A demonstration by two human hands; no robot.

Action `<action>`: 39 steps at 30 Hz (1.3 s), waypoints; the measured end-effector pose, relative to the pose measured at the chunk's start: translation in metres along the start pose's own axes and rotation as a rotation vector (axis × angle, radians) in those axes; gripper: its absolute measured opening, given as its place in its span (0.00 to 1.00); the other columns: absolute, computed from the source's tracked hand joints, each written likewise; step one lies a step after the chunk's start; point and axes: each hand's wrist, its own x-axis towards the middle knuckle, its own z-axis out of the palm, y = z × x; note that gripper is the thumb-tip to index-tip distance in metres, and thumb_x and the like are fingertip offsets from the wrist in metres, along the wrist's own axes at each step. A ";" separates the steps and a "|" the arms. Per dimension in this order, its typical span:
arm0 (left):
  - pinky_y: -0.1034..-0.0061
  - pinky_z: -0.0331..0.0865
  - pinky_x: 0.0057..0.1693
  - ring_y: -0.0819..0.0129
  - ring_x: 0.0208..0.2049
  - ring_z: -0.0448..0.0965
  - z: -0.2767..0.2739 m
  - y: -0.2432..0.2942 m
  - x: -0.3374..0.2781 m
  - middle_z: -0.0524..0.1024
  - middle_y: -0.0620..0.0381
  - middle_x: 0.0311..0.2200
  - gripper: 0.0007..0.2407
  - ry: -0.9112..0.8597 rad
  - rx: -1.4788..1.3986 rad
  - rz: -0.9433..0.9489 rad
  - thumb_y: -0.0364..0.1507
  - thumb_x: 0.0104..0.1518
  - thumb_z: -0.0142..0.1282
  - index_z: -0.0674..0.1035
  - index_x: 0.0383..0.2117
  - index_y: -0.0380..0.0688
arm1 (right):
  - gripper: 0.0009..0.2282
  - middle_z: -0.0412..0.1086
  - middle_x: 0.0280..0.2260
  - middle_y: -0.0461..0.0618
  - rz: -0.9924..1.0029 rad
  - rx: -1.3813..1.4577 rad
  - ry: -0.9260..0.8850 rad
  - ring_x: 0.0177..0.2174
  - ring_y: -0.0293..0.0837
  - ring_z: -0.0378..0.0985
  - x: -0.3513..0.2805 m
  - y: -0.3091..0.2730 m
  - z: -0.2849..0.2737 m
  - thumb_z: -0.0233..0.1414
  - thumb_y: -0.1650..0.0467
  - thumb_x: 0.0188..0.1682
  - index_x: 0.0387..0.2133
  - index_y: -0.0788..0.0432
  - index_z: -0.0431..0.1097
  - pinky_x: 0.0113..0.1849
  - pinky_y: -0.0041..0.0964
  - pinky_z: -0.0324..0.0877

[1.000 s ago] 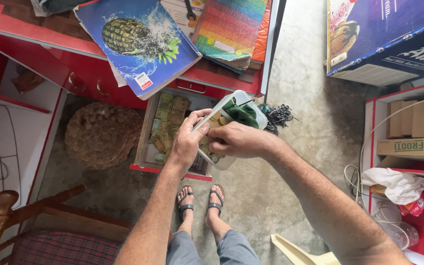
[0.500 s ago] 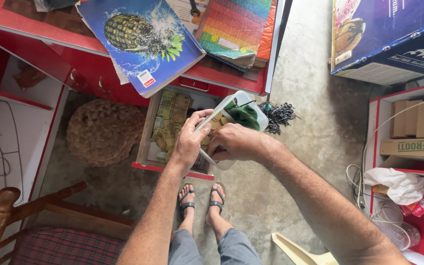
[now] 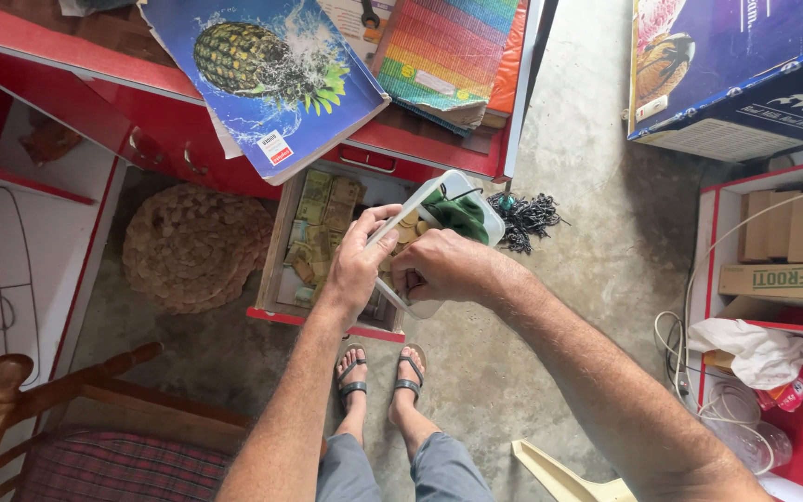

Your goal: The recorder counts money from a drawer, pays a customer, and then mops the floor in a small shop.

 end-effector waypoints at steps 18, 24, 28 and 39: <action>0.63 0.64 0.63 0.62 0.59 0.72 -0.011 0.010 0.002 0.71 0.50 0.55 0.19 0.048 0.051 -0.031 0.38 0.61 0.48 0.75 0.58 0.53 | 0.07 0.77 0.23 0.49 -0.012 0.176 0.082 0.25 0.46 0.80 0.005 0.007 -0.023 0.64 0.72 0.35 0.26 0.59 0.75 0.31 0.41 0.75; 0.63 0.64 0.64 0.61 0.61 0.71 -0.013 0.007 0.002 0.71 0.49 0.56 0.20 0.059 0.063 -0.026 0.39 0.60 0.49 0.74 0.58 0.54 | 0.11 0.78 0.34 0.46 0.107 0.387 0.151 0.35 0.36 0.81 0.003 0.018 -0.026 0.58 0.72 0.46 0.42 0.57 0.75 0.38 0.36 0.76; 0.62 0.64 0.63 0.59 0.60 0.72 -0.014 0.003 0.003 0.71 0.48 0.56 0.19 0.054 0.054 -0.020 0.39 0.60 0.48 0.74 0.58 0.53 | 0.12 0.78 0.38 0.44 0.221 0.623 0.055 0.37 0.35 0.79 0.005 0.026 -0.023 0.54 0.69 0.51 0.48 0.53 0.75 0.40 0.32 0.77; 0.60 0.67 0.60 0.60 0.57 0.73 -0.015 0.004 -0.002 0.72 0.52 0.55 0.19 0.041 0.014 -0.105 0.40 0.61 0.46 0.74 0.58 0.55 | 0.09 0.77 0.36 0.47 0.340 1.294 0.028 0.35 0.36 0.81 0.000 0.033 -0.011 0.49 0.68 0.55 0.40 0.61 0.72 0.41 0.32 0.80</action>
